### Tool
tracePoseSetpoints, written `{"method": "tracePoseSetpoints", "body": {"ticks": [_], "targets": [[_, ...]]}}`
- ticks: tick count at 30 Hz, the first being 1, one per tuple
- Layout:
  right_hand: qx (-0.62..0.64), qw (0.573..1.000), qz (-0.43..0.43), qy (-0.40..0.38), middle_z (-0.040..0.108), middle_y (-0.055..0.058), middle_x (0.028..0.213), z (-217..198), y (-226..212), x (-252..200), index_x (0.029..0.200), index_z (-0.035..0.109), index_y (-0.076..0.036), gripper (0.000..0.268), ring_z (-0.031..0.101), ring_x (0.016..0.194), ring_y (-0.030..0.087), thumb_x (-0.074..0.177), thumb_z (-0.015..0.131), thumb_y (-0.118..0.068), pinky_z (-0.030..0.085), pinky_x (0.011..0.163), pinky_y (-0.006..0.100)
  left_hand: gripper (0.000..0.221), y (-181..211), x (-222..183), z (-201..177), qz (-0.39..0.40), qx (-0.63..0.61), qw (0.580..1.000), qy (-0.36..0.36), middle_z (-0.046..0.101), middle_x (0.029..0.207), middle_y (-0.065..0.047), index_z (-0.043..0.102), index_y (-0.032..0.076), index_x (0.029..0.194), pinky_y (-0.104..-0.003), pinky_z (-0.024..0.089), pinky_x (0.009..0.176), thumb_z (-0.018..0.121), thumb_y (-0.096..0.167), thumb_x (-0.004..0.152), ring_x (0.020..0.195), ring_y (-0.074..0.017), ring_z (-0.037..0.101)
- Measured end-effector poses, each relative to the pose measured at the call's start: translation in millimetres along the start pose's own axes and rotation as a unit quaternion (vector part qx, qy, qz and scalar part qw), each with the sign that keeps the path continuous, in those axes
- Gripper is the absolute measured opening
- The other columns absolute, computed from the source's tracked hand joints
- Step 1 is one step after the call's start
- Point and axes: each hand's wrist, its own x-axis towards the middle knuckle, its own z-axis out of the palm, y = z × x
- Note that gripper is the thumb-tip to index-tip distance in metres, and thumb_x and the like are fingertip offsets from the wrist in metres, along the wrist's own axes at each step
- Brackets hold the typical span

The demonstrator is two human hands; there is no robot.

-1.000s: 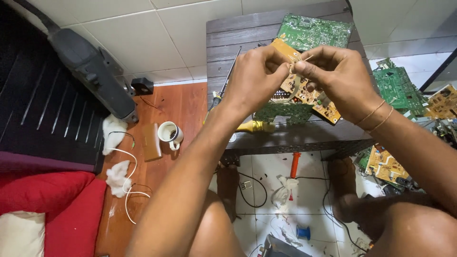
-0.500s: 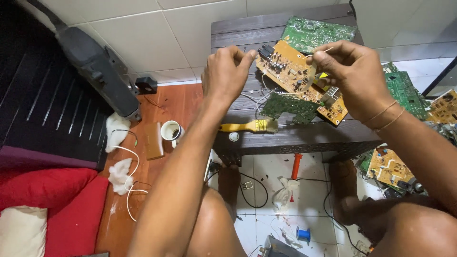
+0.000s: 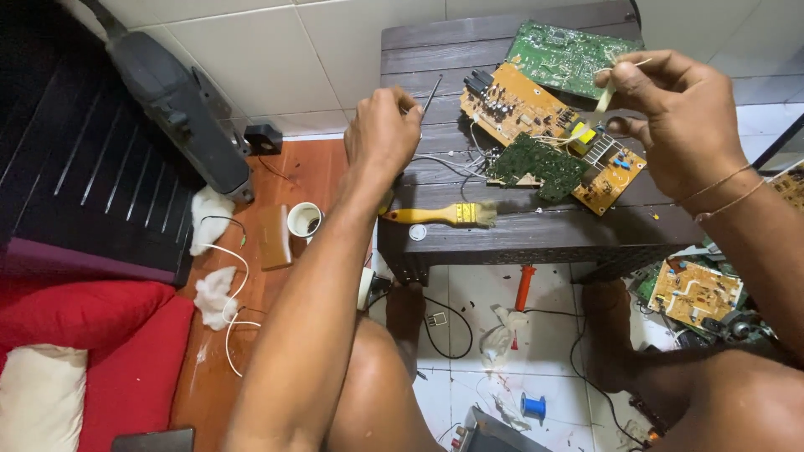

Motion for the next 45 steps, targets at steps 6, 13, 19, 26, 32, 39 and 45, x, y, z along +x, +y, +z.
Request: {"method": "tracePoseSetpoints", "body": {"ticks": [6, 13, 19, 26, 32, 39, 45], "targets": [[0.029, 0.999, -0.011, 0.012, 0.07, 0.0, 0.118, -11.1, 11.4, 3.6, 0.121, 0.058, -0.015, 0.018, 0.065, 0.091, 0.002, 0.107, 0.066, -0.022, 0.059, 0.072, 0.014, 0.016, 2.4, 0.0, 5.5, 0.022, -0.004, 1.0, -0.019, 0.078, 0.086, -0.01, 0.076, 0.014, 0.102, -0.049, 0.058, 0.076, 0.065, 0.02, 0.092, 0.078, -0.0291, 0.076], [0.025, 0.997, 0.025, 0.075, 0.071, -0.005, 0.113, -16.3, 17.5, 9.8, 0.12, 0.059, -0.017, 0.011, 0.066, 0.085, -0.003, 0.11, 0.063, -0.018, 0.062, 0.074, 0.009, 0.025, 5.2, 0.5, 4.6, -0.002, 0.0, 0.999, -0.042, 0.075, 0.071, -0.005, 0.078, 0.013, 0.089, -0.045, 0.06, 0.072, 0.069, 0.034, 0.096, 0.066, -0.0219, 0.074], [0.048, 0.992, 0.025, 0.116, 0.07, -0.005, 0.113, -22.6, 30.5, 18.8, 0.123, 0.056, -0.013, 0.018, 0.066, 0.084, -0.004, 0.109, 0.064, -0.019, 0.067, 0.073, 0.005, 0.022, 5.0, -2.6, 12.7, 0.044, 0.01, 0.997, -0.055, 0.079, 0.092, -0.011, 0.078, 0.011, 0.097, -0.047, 0.06, 0.079, 0.06, 0.008, 0.085, 0.084, -0.0279, 0.076], [0.141, 0.978, 0.035, 0.149, 0.066, 0.002, 0.112, -24.3, 39.2, 25.1, 0.119, 0.048, -0.007, 0.018, 0.081, 0.102, 0.009, 0.106, 0.061, -0.009, 0.076, 0.084, 0.007, 0.014, 18.0, -17.5, 21.3, 0.119, 0.079, 0.977, -0.159, 0.077, 0.094, -0.014, 0.078, 0.01, 0.093, -0.047, 0.059, 0.081, 0.073, 0.023, 0.091, 0.083, -0.0298, 0.075], [0.135, 0.973, 0.044, 0.182, 0.068, 0.003, 0.109, -23.3, 43.3, 28.8, 0.114, 0.051, -0.008, 0.014, 0.079, 0.09, 0.005, 0.104, 0.062, -0.006, 0.074, 0.079, 0.006, 0.012, 22.7, -24.7, 45.7, 0.186, 0.072, 0.957, -0.211, 0.078, 0.093, -0.009, 0.079, 0.01, 0.094, -0.041, 0.061, 0.077, 0.078, 0.013, 0.083, 0.08, -0.0232, 0.075], [0.115, 0.979, -0.013, 0.167, 0.064, 0.002, 0.114, -23.4, 34.8, 23.6, 0.115, 0.053, -0.007, 0.01, 0.081, 0.1, 0.007, 0.107, 0.06, -0.007, 0.075, 0.084, 0.006, 0.026, 21.0, -27.1, 78.6, 0.268, 0.106, 0.936, -0.201, 0.076, 0.092, -0.016, 0.076, 0.008, 0.102, -0.047, 0.059, 0.071, 0.079, 0.016, 0.077, 0.081, -0.0338, 0.075], [0.127, 0.977, -0.007, 0.169, 0.066, 0.002, 0.111, -25.3, 35.5, 26.4, 0.114, 0.055, -0.007, 0.01, 0.081, 0.095, 0.006, 0.107, 0.061, -0.007, 0.074, 0.08, 0.007, 0.022, 22.5, -29.6, 104.4, 0.321, 0.144, 0.925, -0.145, 0.07, 0.075, -0.013, 0.07, 0.009, 0.07, -0.044, 0.053, 0.058, 0.088, 0.016, 0.059, 0.06, -0.0307, 0.068]]}}
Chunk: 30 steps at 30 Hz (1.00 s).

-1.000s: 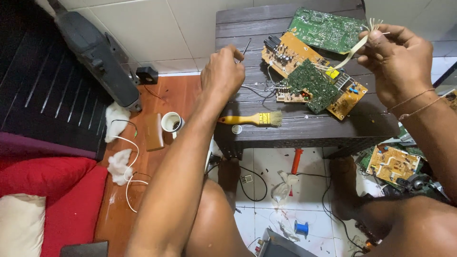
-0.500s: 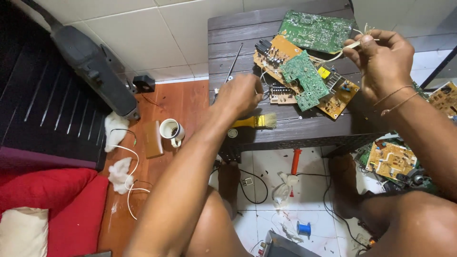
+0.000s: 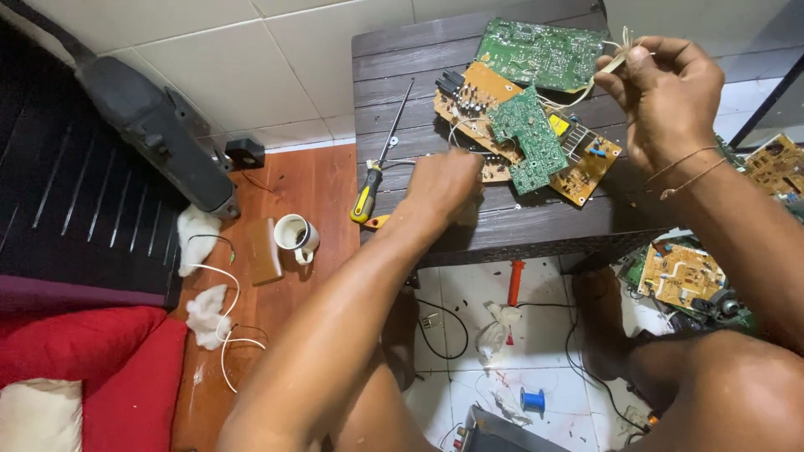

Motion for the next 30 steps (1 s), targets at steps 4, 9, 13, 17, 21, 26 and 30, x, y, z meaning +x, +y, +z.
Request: {"method": "tracePoseSetpoints", "body": {"ticks": [4, 9, 13, 17, 21, 26, 30], "targets": [[0.017, 1.0, 0.016, -0.007, 0.065, 0.001, 0.112, 0.9, -2.1, -2.9, 0.115, 0.054, -0.007, 0.012, 0.08, 0.095, 0.007, 0.106, 0.062, -0.008, 0.073, 0.079, 0.007, 0.03, -3.8, 10.9, 35.9, 0.016, 0.047, 0.997, 0.067, 0.072, 0.08, -0.014, 0.072, 0.006, 0.083, -0.044, 0.057, 0.057, 0.087, 0.03, 0.074, 0.064, -0.0289, 0.071], [-0.01, 0.999, 0.032, -0.024, 0.061, 0.001, 0.117, 2.4, -13.3, -9.6, 0.116, 0.055, -0.007, 0.024, 0.078, 0.1, 0.008, 0.097, 0.069, -0.006, 0.074, 0.091, 0.01, 0.016, 0.3, 17.7, 25.8, 0.005, 0.061, 0.997, 0.044, 0.076, 0.084, -0.014, 0.075, 0.005, 0.075, -0.042, 0.056, 0.054, 0.064, 0.009, 0.086, 0.062, -0.0274, 0.071], [-0.002, 0.999, 0.009, -0.047, 0.06, 0.001, 0.111, 0.1, -13.2, -13.4, 0.118, 0.054, -0.007, 0.022, 0.078, 0.103, 0.011, 0.101, 0.065, 0.0, 0.072, 0.091, 0.012, 0.016, -3.5, 16.6, 8.3, 0.05, 0.047, 0.995, 0.071, 0.074, 0.084, -0.016, 0.072, 0.001, 0.072, -0.047, 0.054, 0.054, 0.065, 0.014, 0.081, 0.063, -0.0345, 0.07], [-0.021, 0.998, -0.018, -0.065, 0.058, 0.001, 0.115, -4.7, -14.7, -13.2, 0.118, 0.052, -0.007, 0.021, 0.077, 0.107, 0.01, 0.102, 0.064, 0.001, 0.072, 0.093, 0.01, 0.017, -0.4, 17.4, -18.9, 0.069, 0.052, 0.991, 0.106, 0.068, 0.089, -0.014, 0.07, 0.002, 0.084, -0.038, 0.057, 0.05, 0.078, 0.007, 0.07, 0.066, -0.0242, 0.066], [-0.014, 0.997, -0.023, -0.069, 0.059, 0.001, 0.116, -3.9, -15.2, -14.5, 0.118, 0.052, -0.007, 0.021, 0.077, 0.107, 0.009, 0.103, 0.064, 0.001, 0.072, 0.091, 0.01, 0.029, -4.2, 18.4, -38.7, 0.072, 0.065, 0.99, 0.1, 0.059, 0.096, -0.013, 0.07, 0.003, 0.089, -0.04, 0.054, 0.047, 0.082, 0.009, 0.064, 0.066, -0.0261, 0.063], [-0.034, 0.995, -0.038, -0.083, 0.059, 0.001, 0.117, -3.1, -14.1, -13.8, 0.121, 0.051, -0.007, 0.022, 0.076, 0.111, 0.01, 0.105, 0.064, -0.001, 0.071, 0.094, 0.01, 0.024, -0.6, 10.7, -54.1, 0.057, 0.051, 0.995, 0.068, 0.061, 0.108, -0.019, 0.069, 0.0, 0.082, -0.049, 0.058, 0.055, 0.081, 0.005, 0.062, 0.067, -0.0352, 0.07], [-0.109, 0.988, 0.049, -0.098, 0.056, 0.002, 0.116, 5.9, -20.2, -19.3, 0.118, 0.053, -0.008, 0.018, 0.068, 0.102, 0.01, 0.102, 0.059, -0.005, 0.066, 0.099, 0.015, 0.019, -1.2, 5.0, -58.3, 0.047, 0.022, 0.998, 0.042, 0.061, 0.1, -0.017, 0.068, 0.0, 0.081, -0.051, 0.057, 0.058, 0.078, 0.004, 0.065, 0.065, -0.0391, 0.07]]}}
